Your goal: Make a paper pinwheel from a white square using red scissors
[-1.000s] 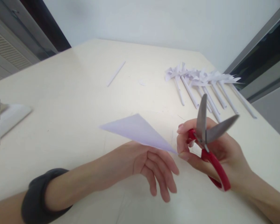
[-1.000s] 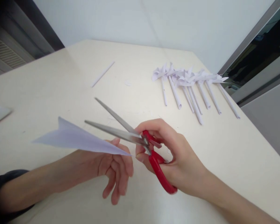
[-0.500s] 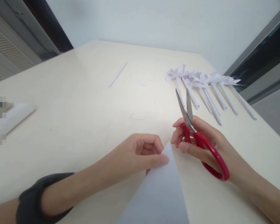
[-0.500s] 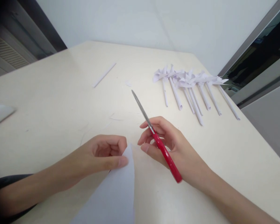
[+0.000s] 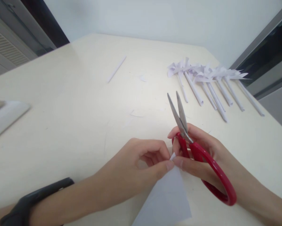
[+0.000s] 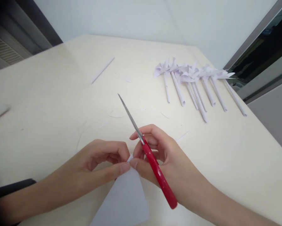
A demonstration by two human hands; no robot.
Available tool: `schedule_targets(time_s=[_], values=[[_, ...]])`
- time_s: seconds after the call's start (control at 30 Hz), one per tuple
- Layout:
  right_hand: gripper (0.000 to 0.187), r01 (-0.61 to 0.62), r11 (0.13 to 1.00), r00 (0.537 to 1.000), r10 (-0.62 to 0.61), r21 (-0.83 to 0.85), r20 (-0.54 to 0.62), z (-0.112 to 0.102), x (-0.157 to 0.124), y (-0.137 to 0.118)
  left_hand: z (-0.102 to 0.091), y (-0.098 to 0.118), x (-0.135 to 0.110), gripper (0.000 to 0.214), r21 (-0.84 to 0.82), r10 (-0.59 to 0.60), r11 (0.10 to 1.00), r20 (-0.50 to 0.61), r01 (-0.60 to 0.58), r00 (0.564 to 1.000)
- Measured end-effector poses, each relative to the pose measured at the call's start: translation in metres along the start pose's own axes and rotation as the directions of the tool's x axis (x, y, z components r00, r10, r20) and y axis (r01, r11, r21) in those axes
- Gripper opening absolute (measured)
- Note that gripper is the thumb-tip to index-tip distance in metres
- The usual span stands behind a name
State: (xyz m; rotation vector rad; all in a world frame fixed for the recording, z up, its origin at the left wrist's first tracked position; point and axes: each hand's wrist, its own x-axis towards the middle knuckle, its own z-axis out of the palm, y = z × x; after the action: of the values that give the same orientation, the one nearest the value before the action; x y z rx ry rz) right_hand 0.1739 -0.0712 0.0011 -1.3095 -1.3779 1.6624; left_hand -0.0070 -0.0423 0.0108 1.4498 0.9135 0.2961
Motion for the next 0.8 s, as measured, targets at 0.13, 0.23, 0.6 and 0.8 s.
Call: schedule_targets(time_s=[0.13,0.23,0.6,0.8], values=[[0.021,0.009,1.0,0.999,-0.009,0.003,0.04,-0.001,-0.001,-0.002,-0.002,0.0,0.0,0.019,-0.063,0.023,0.998,-0.015,-0.024,1.0],[0.017,-0.023,0.999,0.997,0.026,-0.037,0.072,-0.002,-0.006,-0.006,-0.004,0.001,-0.002,0.018,-0.101,0.035,0.994,-0.055,-0.04,0.998],[0.017,-0.036,0.983,0.991,0.059,-0.18,0.123,0.005,-0.014,-0.01,-0.002,-0.015,-0.006,0.019,-0.289,0.106,0.943,-0.209,-0.165,0.972],[0.015,0.037,0.952,0.999,-0.027,-0.303,0.04,0.008,-0.015,-0.01,0.001,-0.019,-0.004,0.018,-0.374,0.111,0.909,-0.214,-0.186,0.971]])
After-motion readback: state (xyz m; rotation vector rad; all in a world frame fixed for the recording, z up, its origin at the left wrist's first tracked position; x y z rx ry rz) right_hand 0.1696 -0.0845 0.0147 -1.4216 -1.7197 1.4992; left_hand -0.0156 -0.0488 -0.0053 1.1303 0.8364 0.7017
